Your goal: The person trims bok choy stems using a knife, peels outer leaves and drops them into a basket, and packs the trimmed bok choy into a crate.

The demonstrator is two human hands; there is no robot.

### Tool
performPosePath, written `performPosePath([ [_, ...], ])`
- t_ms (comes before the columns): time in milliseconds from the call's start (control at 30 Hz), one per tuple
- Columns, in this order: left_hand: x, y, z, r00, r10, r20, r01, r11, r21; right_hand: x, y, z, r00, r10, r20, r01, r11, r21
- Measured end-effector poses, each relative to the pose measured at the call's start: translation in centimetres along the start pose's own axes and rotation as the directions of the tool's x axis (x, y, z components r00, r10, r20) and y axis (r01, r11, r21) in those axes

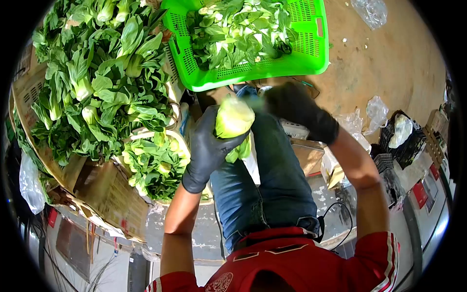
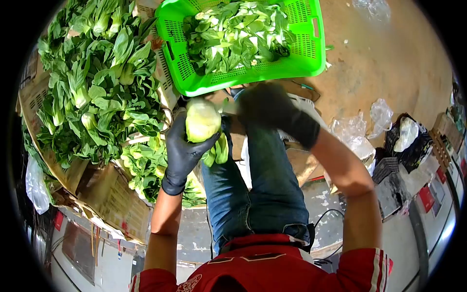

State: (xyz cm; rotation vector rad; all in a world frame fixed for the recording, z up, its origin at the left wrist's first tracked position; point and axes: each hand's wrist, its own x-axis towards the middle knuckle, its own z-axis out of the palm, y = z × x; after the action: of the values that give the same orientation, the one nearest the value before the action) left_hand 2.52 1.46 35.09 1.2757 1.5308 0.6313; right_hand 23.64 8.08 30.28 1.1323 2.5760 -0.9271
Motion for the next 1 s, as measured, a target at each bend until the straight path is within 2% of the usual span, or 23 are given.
performPosePath([
  [33, 0.0, -0.2, 0.2, 0.997, 0.071, -0.043, -0.070, 0.997, 0.026, 0.1, 5.1, 3.7, 0.998, 0.036, -0.044, -0.033, 0.997, 0.067],
  [67, 0.0, -0.3, 0.1, 0.988, 0.135, -0.069, -0.130, 0.988, 0.080, -0.5, 9.6, 6.3, 0.987, 0.083, 0.137, -0.066, 0.990, -0.128],
  [100, 0.8, -0.3, -0.1, 0.985, 0.152, -0.080, -0.151, 0.988, 0.015, -1.3, 9.1, 4.3, 0.964, 0.258, -0.063, -0.245, 0.956, 0.158],
  [133, 1.4, -0.2, 0.1, 0.982, 0.155, -0.107, -0.161, 0.985, -0.054, -0.7, 8.5, 3.0, 0.880, 0.461, 0.113, -0.471, 0.821, 0.322],
  [167, 1.9, 0.1, 0.6, 0.996, -0.022, -0.092, 0.003, 0.981, -0.196, -0.3, 6.7, 1.5, 0.918, 0.397, 0.012, -0.353, 0.802, 0.482],
  [200, 2.2, -0.9, 0.5, 0.994, -0.102, 0.037, 0.105, 0.989, -0.107, -0.7, 4.0, 0.3, 0.924, 0.372, -0.087, -0.239, 0.740, 0.629],
  [267, 3.6, -0.4, 1.7, 0.993, 0.071, -0.093, -0.080, 0.992, -0.098, -0.1, -1.0, -2.9, 0.960, 0.245, -0.133, -0.017, 0.526, 0.851],
  [333, 4.0, -0.3, 1.9, 0.999, 0.005, -0.047, -0.012, 0.990, -0.143, 1.0, -2.4, -3.8, 0.969, 0.179, -0.170, 0.033, 0.589, 0.807],
  [367, 4.2, 0.1, 1.7, 0.996, 0.030, -0.085, -0.042, 0.988, -0.150, 1.4, -2.3, -4.2, 0.967, 0.199, -0.158, 0.018, 0.566, 0.825],
  [467, 5.2, -0.2, 0.5, 0.994, 0.089, 0.069, -0.082, 0.991, -0.102, 2.3, -1.0, -5.2, 0.993, 0.113, 0.025, -0.097, 0.697, 0.711],
  [500, 5.4, -0.4, 0.2, 0.990, 0.083, 0.111, -0.078, 0.996, -0.054, 2.7, -0.8, -5.9, 0.997, 0.073, 0.030, -0.073, 0.707, 0.704],
  [533, 5.6, -0.3, -0.3, 0.984, -0.003, 0.176, 0.020, 0.995, -0.095, 3.0, -0.2, -5.0, 0.999, 0.054, -0.002, -0.037, 0.717, 0.696],
  [600, 6.1, -1.7, -0.2, 0.974, 0.014, 0.226, 0.023, 0.987, -0.159, 3.6, 0.1, -5.8, 0.996, 0.002, 0.089, -0.052, 0.823, 0.565],
  [700, 6.4, -2.4, 0.0, 0.938, -0.068, 0.339, 0.204, 0.901, -0.383, 4.4, 2.0, -5.5, 0.981, -0.115, 0.154, -0.001, 0.797, 0.604],
  [733, 6.6, -2.5, -0.1, 0.933, -0.040, 0.357, 0.187, 0.902, -0.389, 4.6, 2.6, -5.7, 0.982, -0.013, 0.188, -0.110, 0.771, 0.628],
  [800, 6.5, -2.1, -0.5, 0.923, -0.133, 0.361, 0.321, 0.784, -0.531, 4.9, 3.9, -6.9, 0.948, 0.182, 0.262, -0.314, 0.683, 0.659],
  [833, 6.6, -1.9, -0.4, 0.925, -0.129, 0.357, 0.332, 0.732, -0.595, 4.7, 5.6, -5.1, 0.993, 0.109, -0.039, -0.071, 0.842, 0.534],
  [933, 6.9, -1.8, 0.4, 0.955, -0.199, 0.220, 0.294, 0.730, -0.616, 4.3, 4.2, -4.3, 0.912, 0.162, -0.376, -0.028, 0.941, 0.338],
  [967, 7.0, -1.8, 1.0, 0.973, -0.175, 0.150, 0.231, 0.775, -0.588, 4.3, 3.3, -3.7, 0.948, 0.207, -0.242, -0.025, 0.807, 0.591],
  [1000, 7.3, -1.6, 1.4, 0.989, -0.109, 0.099, 0.145, 0.821, -0.552, 4.7, 1.9, -3.5, 0.956, 0.096, -0.278, 0.083, 0.818, 0.569],
])
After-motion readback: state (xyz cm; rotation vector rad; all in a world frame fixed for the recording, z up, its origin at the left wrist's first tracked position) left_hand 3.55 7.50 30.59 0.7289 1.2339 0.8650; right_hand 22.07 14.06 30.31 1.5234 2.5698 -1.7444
